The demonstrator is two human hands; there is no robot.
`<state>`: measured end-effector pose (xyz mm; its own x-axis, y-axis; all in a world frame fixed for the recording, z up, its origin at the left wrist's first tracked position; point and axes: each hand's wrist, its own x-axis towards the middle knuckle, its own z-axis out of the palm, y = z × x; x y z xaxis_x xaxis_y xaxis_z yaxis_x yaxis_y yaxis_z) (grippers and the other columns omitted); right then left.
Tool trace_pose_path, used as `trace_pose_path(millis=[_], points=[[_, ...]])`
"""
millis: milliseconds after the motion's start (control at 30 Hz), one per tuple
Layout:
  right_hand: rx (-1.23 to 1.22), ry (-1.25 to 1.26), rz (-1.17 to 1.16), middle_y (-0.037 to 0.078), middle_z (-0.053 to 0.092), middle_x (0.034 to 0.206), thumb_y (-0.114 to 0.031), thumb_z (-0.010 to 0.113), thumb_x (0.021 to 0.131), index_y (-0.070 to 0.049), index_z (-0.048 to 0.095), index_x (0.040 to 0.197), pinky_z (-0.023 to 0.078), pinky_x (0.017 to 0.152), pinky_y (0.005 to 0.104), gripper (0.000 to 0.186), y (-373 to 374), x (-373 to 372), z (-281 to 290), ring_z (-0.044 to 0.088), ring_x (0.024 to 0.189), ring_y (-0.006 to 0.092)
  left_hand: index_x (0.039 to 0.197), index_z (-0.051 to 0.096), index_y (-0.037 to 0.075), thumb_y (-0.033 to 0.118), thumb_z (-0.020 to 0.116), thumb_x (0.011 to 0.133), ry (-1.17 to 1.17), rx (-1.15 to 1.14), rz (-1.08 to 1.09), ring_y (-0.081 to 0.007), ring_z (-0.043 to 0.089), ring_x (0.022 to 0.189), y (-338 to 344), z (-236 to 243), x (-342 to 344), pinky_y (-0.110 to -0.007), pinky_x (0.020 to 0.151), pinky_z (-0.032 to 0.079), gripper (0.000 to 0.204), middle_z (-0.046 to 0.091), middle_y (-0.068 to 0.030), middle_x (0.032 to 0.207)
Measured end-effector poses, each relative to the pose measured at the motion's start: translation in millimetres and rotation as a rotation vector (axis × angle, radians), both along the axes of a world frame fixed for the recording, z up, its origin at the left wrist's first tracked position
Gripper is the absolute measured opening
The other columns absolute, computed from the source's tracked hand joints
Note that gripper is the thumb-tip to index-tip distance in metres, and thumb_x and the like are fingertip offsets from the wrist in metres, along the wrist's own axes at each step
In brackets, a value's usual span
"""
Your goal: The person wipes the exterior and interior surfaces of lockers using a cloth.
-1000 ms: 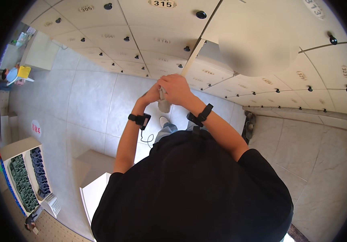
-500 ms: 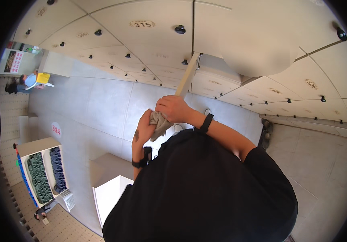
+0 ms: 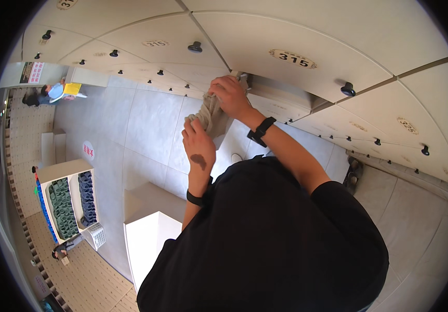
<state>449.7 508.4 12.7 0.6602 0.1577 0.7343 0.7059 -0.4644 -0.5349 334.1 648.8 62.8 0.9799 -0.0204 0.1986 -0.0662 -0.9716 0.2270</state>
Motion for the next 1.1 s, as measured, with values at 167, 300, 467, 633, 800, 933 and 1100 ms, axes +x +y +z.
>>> trace_pose_path(millis=[167, 300, 467, 633, 800, 933, 1100], points=[[0.056, 0.014, -0.031, 0.007, 0.059, 0.101, 0.006, 0.065, 0.065, -0.008, 0.059, 0.086, 0.042, 0.094, 0.0414, 0.026, -1, -10, 0, 0.057, 0.106, 0.0280, 0.119, 0.051, -0.002, -0.004, 0.058, 0.071, -0.226, -0.089, -0.031, -0.0428, 0.053, 0.106, 5, -19, -14, -0.048, 0.088, 0.046, 0.048, 0.049, -0.0251, 0.127], [-0.042, 0.018, 0.066, 0.009, 0.059, 0.111, 0.005, 0.064, 0.069, -0.007, 0.058, 0.091, 0.041, 0.103, 0.0442, 0.025, -11, -27, -5, 0.054, 0.118, 0.0297, 0.113, 0.054, 0.000, -0.003, 0.059, 0.068, -0.277, -0.078, 0.075, -0.0416, 0.054, 0.106, -6, -26, -7, -0.047, 0.088, 0.047, 0.045, 0.052, -0.0217, 0.122], [-0.108, 0.021, 0.161, 0.012, 0.055, 0.127, -0.002, 0.061, 0.079, -0.005, 0.058, 0.096, 0.041, 0.107, 0.0432, 0.018, -18, -61, -8, 0.048, 0.127, 0.0299, 0.109, 0.054, 0.001, 0.002, 0.055, 0.074, -0.346, -0.007, 0.179, -0.0385, 0.058, 0.100, -8, -33, 1, -0.046, 0.076, 0.050, 0.036, 0.057, -0.0159, 0.110], [-0.154, 0.042, 0.218, 0.010, 0.050, 0.136, -0.004, 0.059, 0.082, -0.006, 0.060, 0.101, 0.040, 0.109, 0.0393, 0.018, -30, -63, -2, 0.042, 0.133, 0.0278, 0.108, 0.054, 0.003, 0.002, 0.053, 0.078, -0.304, -0.019, 0.262, -0.0378, 0.059, 0.096, -16, -31, 5, -0.046, 0.073, 0.051, 0.030, 0.057, -0.0146, 0.105], [-0.119, 0.092, 0.235, 0.009, 0.052, 0.133, -0.004, 0.058, 0.082, -0.006, 0.060, 0.101, 0.042, 0.107, 0.0390, 0.019, -36, -63, -3, 0.044, 0.131, 0.0271, 0.110, 0.054, -0.001, -0.003, 0.049, 0.075, -0.317, -0.228, 0.176, -0.0400, 0.058, 0.095, -18, -22, 0, -0.045, 0.079, 0.050, 0.035, 0.056, -0.0170, 0.103], [-0.085, 0.115, 0.269, 0.009, 0.055, 0.123, -0.004, 0.059, 0.081, -0.006, 0.061, 0.100, 0.044, 0.103, 0.0382, 0.019, -31, -70, 2, 0.049, 0.123, 0.0265, 0.107, 0.053, -0.004, -0.007, 0.044, 0.069, -0.431, -0.282, 0.124, -0.0412, 0.055, 0.093, -20, -23, -21, -0.046, 0.084, 0.046, 0.039, 0.055, -0.0198, 0.100], [-0.073, 0.120, 0.491, 0.009, 0.058, 0.114, -0.002, 0.063, 0.076, -0.005, 0.061, 0.100, 0.047, 0.095, 0.0369, 0.024, -10, -82, 7, 0.053, 0.113, 0.0267, 0.097, 0.057, -0.004, -0.007, 0.043, 0.066, -0.547, -0.272, 0.201, -0.0396, 0.057, 0.084, -3, -7, -54, -0.043, 0.079, 0.048, 0.034, 0.057, -0.0185, 0.090]])
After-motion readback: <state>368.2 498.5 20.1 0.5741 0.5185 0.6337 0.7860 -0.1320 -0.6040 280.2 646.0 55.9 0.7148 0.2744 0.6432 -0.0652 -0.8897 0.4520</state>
